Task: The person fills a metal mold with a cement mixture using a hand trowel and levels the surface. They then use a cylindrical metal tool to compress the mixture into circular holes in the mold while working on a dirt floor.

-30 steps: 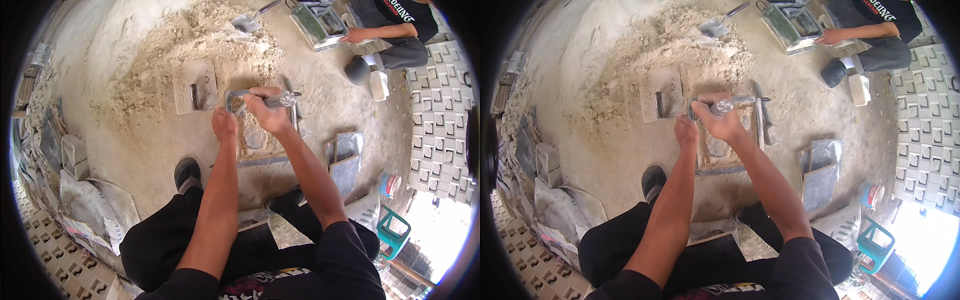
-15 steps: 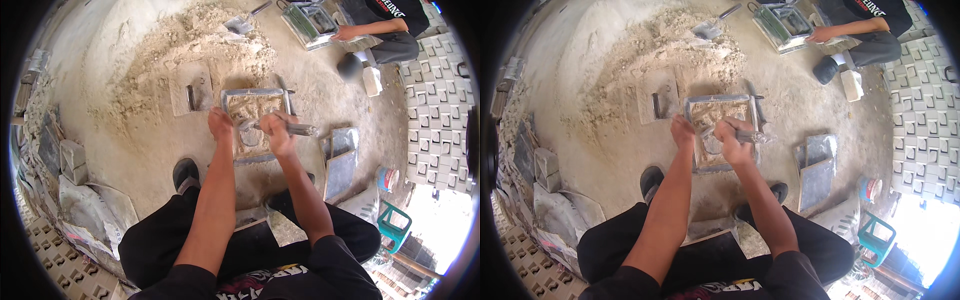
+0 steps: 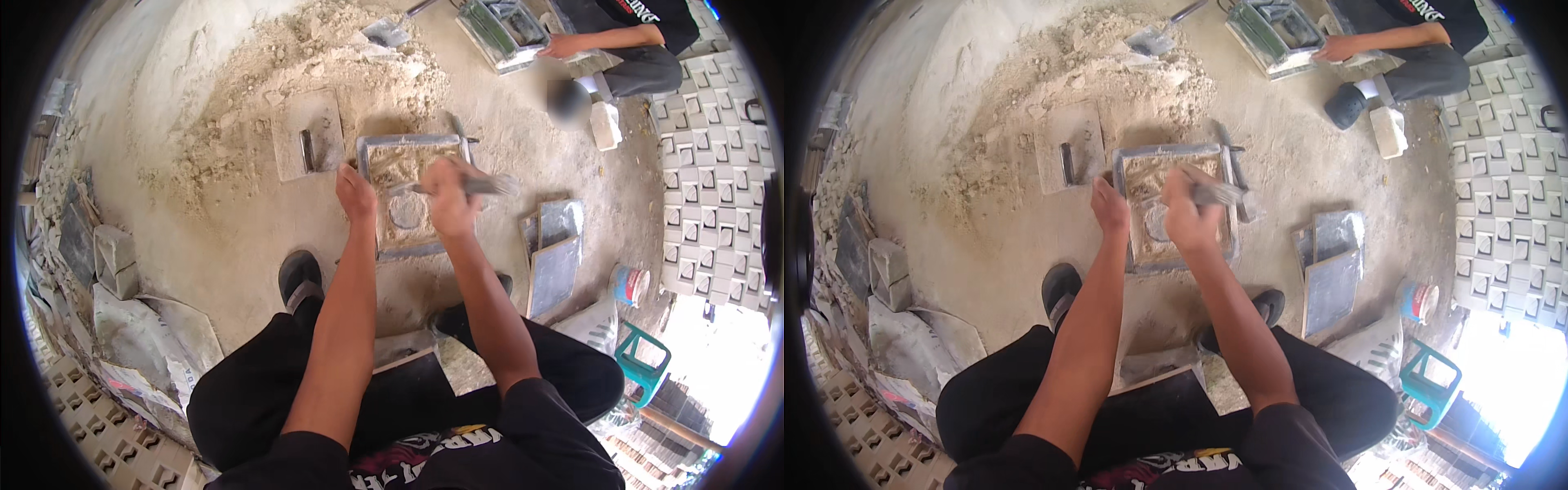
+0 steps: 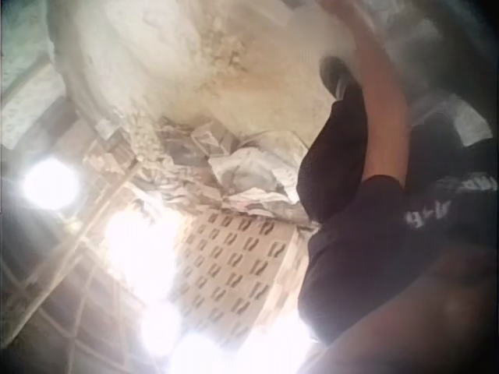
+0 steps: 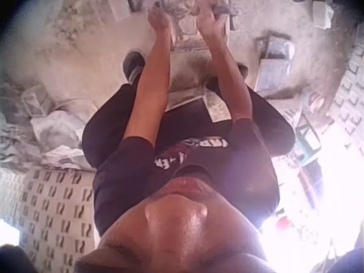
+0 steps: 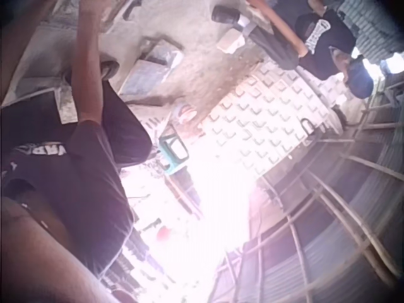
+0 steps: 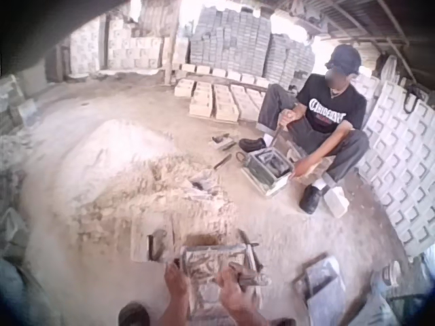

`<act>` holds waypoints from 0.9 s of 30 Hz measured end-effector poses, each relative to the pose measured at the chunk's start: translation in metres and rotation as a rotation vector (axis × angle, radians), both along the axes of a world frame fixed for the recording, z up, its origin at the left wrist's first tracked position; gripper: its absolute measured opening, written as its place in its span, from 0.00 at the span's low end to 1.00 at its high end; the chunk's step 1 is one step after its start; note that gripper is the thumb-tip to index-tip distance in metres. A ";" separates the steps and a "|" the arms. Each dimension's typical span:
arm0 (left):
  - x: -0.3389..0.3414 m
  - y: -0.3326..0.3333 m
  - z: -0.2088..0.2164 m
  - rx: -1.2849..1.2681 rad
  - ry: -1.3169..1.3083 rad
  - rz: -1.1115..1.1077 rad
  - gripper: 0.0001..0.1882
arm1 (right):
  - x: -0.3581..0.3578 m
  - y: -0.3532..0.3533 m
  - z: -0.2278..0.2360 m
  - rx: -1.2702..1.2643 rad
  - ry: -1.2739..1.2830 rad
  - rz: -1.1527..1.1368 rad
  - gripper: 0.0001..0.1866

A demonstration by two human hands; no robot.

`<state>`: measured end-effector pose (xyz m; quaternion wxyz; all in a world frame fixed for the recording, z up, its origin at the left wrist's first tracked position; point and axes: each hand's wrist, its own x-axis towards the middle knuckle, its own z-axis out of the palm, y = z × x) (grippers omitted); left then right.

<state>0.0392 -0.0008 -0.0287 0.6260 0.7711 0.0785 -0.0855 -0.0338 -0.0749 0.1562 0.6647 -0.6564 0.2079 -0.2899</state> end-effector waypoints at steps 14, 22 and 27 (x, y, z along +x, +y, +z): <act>-0.036 0.008 0.027 0.472 -0.565 -0.407 0.26 | -0.016 -0.042 0.001 0.024 -0.054 -0.195 0.20; -0.037 0.003 0.028 0.410 -0.553 -0.369 0.27 | -0.042 -0.025 0.001 -0.120 0.011 -0.218 0.18; -0.037 0.002 0.027 0.423 -0.535 -0.378 0.27 | -0.044 -0.031 -0.006 -0.295 0.090 -0.206 0.19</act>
